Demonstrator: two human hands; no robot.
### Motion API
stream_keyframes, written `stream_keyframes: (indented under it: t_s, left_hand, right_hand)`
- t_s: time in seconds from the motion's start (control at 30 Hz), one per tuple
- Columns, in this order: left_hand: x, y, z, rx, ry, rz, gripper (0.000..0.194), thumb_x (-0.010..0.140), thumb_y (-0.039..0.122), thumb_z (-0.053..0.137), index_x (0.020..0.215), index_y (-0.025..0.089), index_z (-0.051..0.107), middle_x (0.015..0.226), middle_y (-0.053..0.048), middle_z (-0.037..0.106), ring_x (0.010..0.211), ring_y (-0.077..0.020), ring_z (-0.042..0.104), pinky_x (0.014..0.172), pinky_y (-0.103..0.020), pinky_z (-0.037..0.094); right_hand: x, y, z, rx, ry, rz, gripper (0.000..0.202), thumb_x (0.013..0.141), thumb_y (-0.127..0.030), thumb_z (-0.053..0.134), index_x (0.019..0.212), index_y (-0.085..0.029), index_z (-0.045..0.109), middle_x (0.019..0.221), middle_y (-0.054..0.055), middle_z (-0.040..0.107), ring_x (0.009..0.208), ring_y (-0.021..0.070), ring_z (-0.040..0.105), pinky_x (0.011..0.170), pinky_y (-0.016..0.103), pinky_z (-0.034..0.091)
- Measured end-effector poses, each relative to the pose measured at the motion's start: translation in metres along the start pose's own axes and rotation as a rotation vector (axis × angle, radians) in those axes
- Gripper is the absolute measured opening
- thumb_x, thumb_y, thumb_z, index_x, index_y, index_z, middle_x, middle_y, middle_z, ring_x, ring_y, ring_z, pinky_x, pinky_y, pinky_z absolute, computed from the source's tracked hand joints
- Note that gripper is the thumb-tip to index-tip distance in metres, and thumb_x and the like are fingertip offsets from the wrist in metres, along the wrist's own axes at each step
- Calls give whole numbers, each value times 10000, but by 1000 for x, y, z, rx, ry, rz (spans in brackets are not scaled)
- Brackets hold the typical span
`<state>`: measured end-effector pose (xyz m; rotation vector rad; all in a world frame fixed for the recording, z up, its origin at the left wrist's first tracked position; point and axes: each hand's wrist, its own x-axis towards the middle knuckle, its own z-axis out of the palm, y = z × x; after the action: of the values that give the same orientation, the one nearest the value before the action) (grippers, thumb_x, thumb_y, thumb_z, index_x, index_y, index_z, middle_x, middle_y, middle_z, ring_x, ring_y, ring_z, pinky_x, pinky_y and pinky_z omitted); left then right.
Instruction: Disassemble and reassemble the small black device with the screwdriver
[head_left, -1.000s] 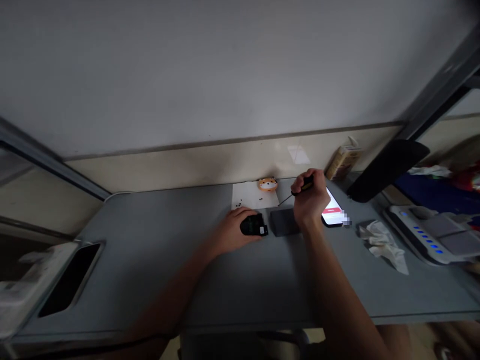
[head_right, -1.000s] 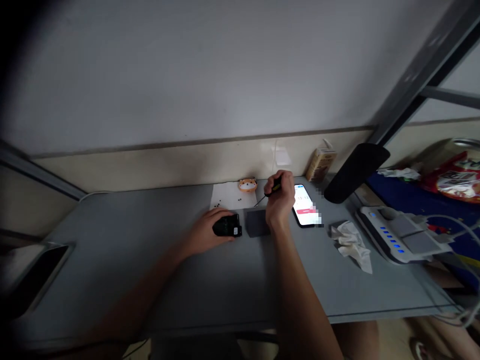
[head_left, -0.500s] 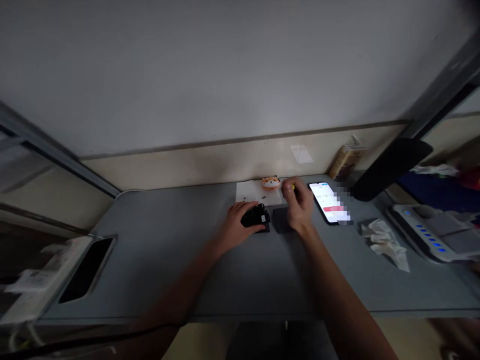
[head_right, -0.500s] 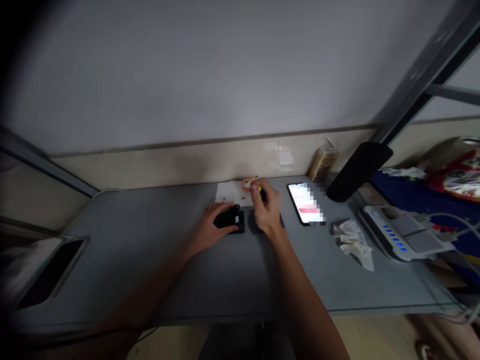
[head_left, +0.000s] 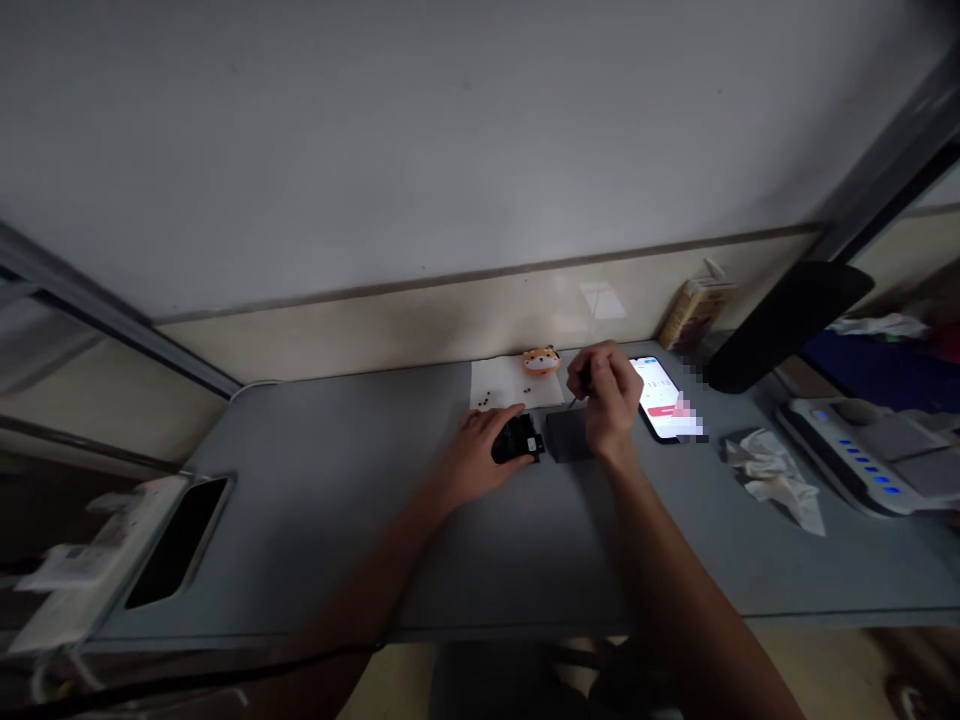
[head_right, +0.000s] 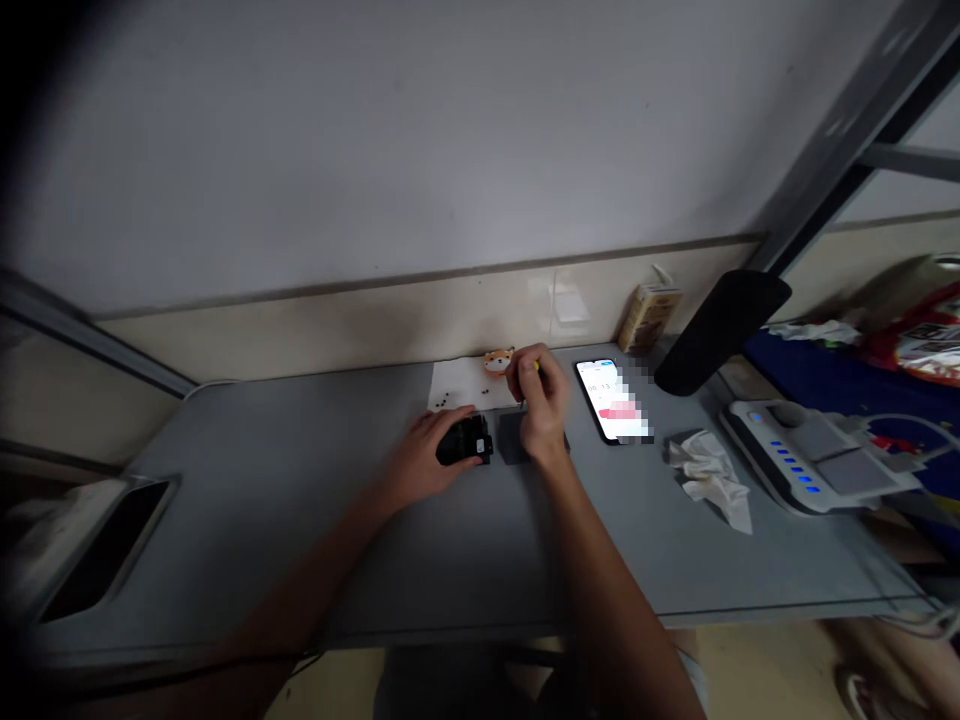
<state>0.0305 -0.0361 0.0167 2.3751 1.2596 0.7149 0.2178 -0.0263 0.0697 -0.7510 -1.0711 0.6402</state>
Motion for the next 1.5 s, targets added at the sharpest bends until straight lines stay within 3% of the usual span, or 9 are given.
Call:
stream_keyframes:
  t_s: [0.27, 0.47, 0.63, 0.8, 1.03, 1.13, 1.23, 1.4, 1.5]
  left_hand:
    - [3, 0, 7, 10, 23, -4, 645, 849, 384, 805, 1420, 329, 511, 1357, -56, 664, 1259, -282, 595, 1145, -470, 382]
    - [-8, 6, 0, 11, 151, 200, 650, 837, 521, 780, 1382, 251, 550, 1273, -106, 690, 1169, -288, 631, 1072, -449, 433]
    - [-16, 20, 5, 48, -60, 393, 666, 861, 641, 683, 1391, 250, 582, 1066, -83, 733, 1046, -272, 667, 1066, -448, 418]
    - [-16, 25, 13, 168, -194, 418, 685, 877, 650, 659, 1432, 261, 563, 1061, -91, 741, 1046, -281, 667, 1103, -470, 358]
    - [-13, 21, 9, 155, -156, 397, 652, 883, 689, 632, 1390, 280, 592, 1111, -83, 738, 1088, -278, 650, 1100, -457, 343]
    - [-5, 10, -2, 123, -14, 316, 369, 1034, 487, 490, 1277, 264, 655, 1102, -68, 738, 1055, -233, 659, 1064, -421, 373]
    - [3, -9, -16, 128, 159, 149, 306, 1044, 290, 418, 1063, 226, 717, 970, -65, 737, 955, -217, 673, 986, -406, 422]
    - [4, -37, -25, -32, 42, -34, 172, 910, 192, 544, 873, 206, 712, 796, -23, 698, 753, -179, 647, 842, -332, 499]
    - [2, -42, -20, -86, 25, -60, 191, 911, 192, 521, 899, 198, 711, 773, -7, 700, 701, -160, 641, 710, -271, 513]
  right_hand:
    - [-2, 6, 16, 277, -14, 243, 396, 855, -579, 616, 698, -244, 473, 565, -54, 409, 459, 102, 321, 466, 271, 259]
    - [-5, 15, 16, 266, 23, 296, 356, 838, -540, 633, 696, -240, 504, 541, -48, 410, 467, 109, 322, 463, 267, 227]
    - [-2, 11, 14, 246, 0, 310, 379, 812, -566, 648, 692, -245, 486, 566, -46, 414, 480, 109, 326, 469, 269, 251]
    - [1, 9, 13, 305, -13, 348, 380, 796, -559, 661, 685, -242, 483, 558, -48, 410, 460, 101, 315, 462, 260, 257]
    - [12, -3, -2, 250, 34, 219, 380, 853, -567, 617, 703, -251, 470, 580, -44, 397, 467, 108, 338, 459, 270, 298]
    - [18, -8, -14, 218, 59, 126, 372, 830, -558, 653, 700, -245, 499, 588, -34, 426, 482, 112, 369, 453, 265, 299]
    - [23, -8, -24, 137, 103, 37, 374, 782, -527, 725, 668, -236, 520, 591, -32, 446, 501, 110, 394, 447, 253, 280]
    - [25, -9, -32, -71, 121, -40, 318, 750, -460, 780, 690, -226, 573, 546, -67, 422, 489, 88, 338, 466, 239, 248]
    - [23, -10, -39, -311, -63, 49, 292, 806, -489, 702, 722, -224, 613, 551, -61, 468, 500, 100, 375, 482, 242, 277]
